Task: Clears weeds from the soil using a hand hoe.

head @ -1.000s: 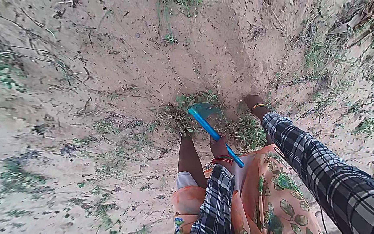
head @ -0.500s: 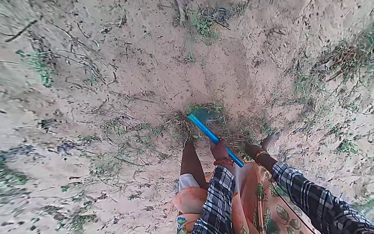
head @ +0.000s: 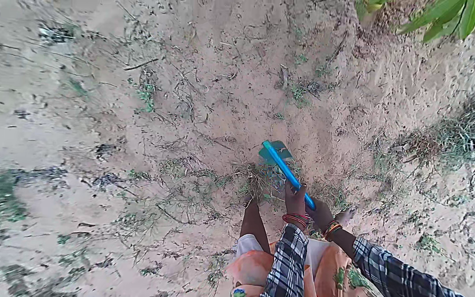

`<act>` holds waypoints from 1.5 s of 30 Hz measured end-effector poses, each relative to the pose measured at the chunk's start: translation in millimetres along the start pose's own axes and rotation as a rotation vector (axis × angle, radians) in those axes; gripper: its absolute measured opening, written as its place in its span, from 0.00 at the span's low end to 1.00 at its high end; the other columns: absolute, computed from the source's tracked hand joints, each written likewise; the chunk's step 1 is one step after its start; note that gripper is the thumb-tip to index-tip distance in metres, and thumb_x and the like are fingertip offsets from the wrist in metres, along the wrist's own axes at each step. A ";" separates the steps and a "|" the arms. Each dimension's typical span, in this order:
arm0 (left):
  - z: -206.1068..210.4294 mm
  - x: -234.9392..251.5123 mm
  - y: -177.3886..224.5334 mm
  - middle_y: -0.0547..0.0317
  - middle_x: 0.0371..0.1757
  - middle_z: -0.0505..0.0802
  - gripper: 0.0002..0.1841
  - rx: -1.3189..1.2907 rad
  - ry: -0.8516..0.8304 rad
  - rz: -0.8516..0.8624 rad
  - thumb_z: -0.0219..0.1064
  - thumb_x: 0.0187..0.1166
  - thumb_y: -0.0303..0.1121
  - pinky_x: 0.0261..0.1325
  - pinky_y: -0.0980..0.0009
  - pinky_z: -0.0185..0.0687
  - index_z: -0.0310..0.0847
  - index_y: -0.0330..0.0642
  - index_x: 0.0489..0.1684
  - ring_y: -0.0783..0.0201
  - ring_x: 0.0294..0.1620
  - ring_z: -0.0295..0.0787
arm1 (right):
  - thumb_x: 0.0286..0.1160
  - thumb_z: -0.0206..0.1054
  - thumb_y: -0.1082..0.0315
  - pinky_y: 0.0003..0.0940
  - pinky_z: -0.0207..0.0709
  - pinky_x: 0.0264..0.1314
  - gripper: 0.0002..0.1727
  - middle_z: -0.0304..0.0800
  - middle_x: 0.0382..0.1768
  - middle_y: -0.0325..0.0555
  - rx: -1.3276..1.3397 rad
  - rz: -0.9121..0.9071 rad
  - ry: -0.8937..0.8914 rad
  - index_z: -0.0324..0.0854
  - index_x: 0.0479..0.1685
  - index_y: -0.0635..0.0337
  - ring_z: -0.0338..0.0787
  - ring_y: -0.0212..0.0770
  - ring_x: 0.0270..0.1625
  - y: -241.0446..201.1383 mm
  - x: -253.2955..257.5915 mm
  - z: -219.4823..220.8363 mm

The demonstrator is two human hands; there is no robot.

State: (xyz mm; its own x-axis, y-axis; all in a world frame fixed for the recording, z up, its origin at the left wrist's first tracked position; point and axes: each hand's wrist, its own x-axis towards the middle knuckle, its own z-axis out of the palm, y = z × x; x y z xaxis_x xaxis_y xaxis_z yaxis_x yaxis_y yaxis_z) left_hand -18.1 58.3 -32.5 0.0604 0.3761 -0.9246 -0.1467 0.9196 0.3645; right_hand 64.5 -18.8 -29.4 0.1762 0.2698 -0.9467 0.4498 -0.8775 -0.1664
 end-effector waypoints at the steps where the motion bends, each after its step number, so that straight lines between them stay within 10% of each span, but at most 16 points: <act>1: -1.2 1.6 6.0 0.37 0.88 0.68 0.40 0.058 -0.011 -0.004 0.63 0.83 0.23 0.80 0.59 0.71 0.44 0.37 0.95 0.51 0.81 0.73 | 0.87 0.64 0.54 0.61 0.78 0.62 0.24 0.91 0.47 0.67 -0.009 0.016 0.021 0.83 0.62 0.70 0.91 0.63 0.53 -20.3 5.5 -9.8; 4: -6.4 6.2 22.3 0.38 0.86 0.72 0.32 0.113 -0.016 0.037 0.57 0.87 0.26 0.78 0.54 0.72 0.52 0.35 0.92 0.49 0.82 0.73 | 0.88 0.63 0.52 0.58 0.77 0.62 0.25 0.89 0.48 0.64 0.026 0.000 0.115 0.82 0.62 0.69 0.89 0.58 0.52 -77.8 40.1 -44.8; 8: -13.7 4.9 42.3 0.41 0.74 0.83 0.20 0.078 -0.008 -0.024 0.54 0.90 0.27 0.63 0.57 0.77 0.72 0.32 0.77 0.55 0.67 0.81 | 0.85 0.64 0.44 0.54 0.77 0.37 0.29 0.82 0.29 0.55 0.193 -0.202 0.396 0.82 0.50 0.68 0.81 0.51 0.29 -162.9 90.1 -108.2; 14: -17.3 1.1 42.1 0.45 0.63 0.88 0.16 0.015 -0.049 -0.112 0.56 0.91 0.28 0.54 0.66 0.81 0.76 0.32 0.72 0.62 0.53 0.86 | 0.88 0.60 0.45 0.39 0.78 0.29 0.25 0.73 0.20 0.38 0.390 -0.605 0.727 0.77 0.49 0.64 0.75 0.36 0.19 -285.7 170.8 -220.4; 19: -9.4 -17.8 68.1 0.38 0.67 0.85 0.17 0.010 -0.016 -0.174 0.54 0.90 0.23 0.57 0.64 0.80 0.73 0.27 0.73 0.56 0.56 0.85 | 0.91 0.55 0.46 0.52 0.81 0.42 0.31 0.85 0.36 0.58 0.162 -0.166 0.414 0.78 0.64 0.72 0.84 0.50 0.32 -187.1 194.1 -191.6; 23: -2.9 -21.8 89.7 0.47 0.62 0.88 0.16 0.031 0.013 -0.270 0.52 0.91 0.23 0.50 0.69 0.78 0.75 0.32 0.72 0.62 0.48 0.85 | 0.92 0.57 0.46 0.30 0.70 0.18 0.23 0.64 0.16 0.35 0.365 0.131 0.255 0.73 0.51 0.62 0.66 0.32 0.13 -90.4 162.2 -128.6; 28: -11.5 -3.8 52.5 0.50 0.55 0.88 0.15 -0.062 -0.061 -0.149 0.53 0.92 0.27 0.46 0.71 0.78 0.76 0.33 0.70 0.66 0.45 0.84 | 0.89 0.61 0.48 0.34 0.69 0.22 0.22 0.69 0.18 0.38 0.331 0.082 0.359 0.78 0.52 0.61 0.68 0.34 0.15 -94.8 146.9 -109.7; 33: -7.3 -1.9 46.1 0.49 0.56 0.89 0.15 0.002 -0.063 -0.162 0.54 0.92 0.28 0.50 0.69 0.80 0.77 0.33 0.69 0.64 0.47 0.85 | 0.88 0.62 0.47 0.49 0.77 0.36 0.27 0.81 0.29 0.50 0.250 -0.178 0.535 0.80 0.59 0.68 0.79 0.45 0.26 -167.0 183.5 -181.2; 38: -4.4 -2.2 26.6 0.45 0.60 0.87 0.16 0.039 -0.062 -0.189 0.54 0.92 0.27 0.55 0.67 0.81 0.75 0.32 0.71 0.63 0.50 0.85 | 0.89 0.61 0.48 0.33 0.74 0.22 0.21 0.68 0.17 0.32 0.436 -0.477 0.642 0.75 0.51 0.60 0.70 0.31 0.14 -244.3 203.7 -245.7; 42: -1.8 -5.9 24.3 0.47 0.58 0.88 0.16 0.080 -0.063 -0.188 0.53 0.92 0.27 0.53 0.68 0.80 0.76 0.33 0.71 0.64 0.49 0.85 | 0.89 0.59 0.46 0.57 0.81 0.48 0.31 0.87 0.40 0.62 0.195 -0.282 0.556 0.78 0.66 0.71 0.87 0.55 0.37 -170.9 217.6 -228.8; 45: 1.0 -8.2 23.3 0.48 0.56 0.88 0.16 0.071 -0.078 -0.174 0.53 0.92 0.27 0.50 0.70 0.80 0.75 0.32 0.71 0.65 0.46 0.85 | 0.89 0.59 0.47 0.60 0.79 0.46 0.30 0.86 0.40 0.64 0.104 -0.026 0.382 0.78 0.64 0.71 0.86 0.58 0.37 -76.3 187.2 -171.2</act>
State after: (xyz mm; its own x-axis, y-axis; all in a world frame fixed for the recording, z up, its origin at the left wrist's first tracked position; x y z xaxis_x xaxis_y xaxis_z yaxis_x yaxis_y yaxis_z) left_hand -21.0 76.8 -16.3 0.1556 0.2160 -0.9639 -0.0573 0.9761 0.2095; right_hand 213.0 166.5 -146.7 0.4876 0.4030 -0.7745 0.3709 -0.8987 -0.2341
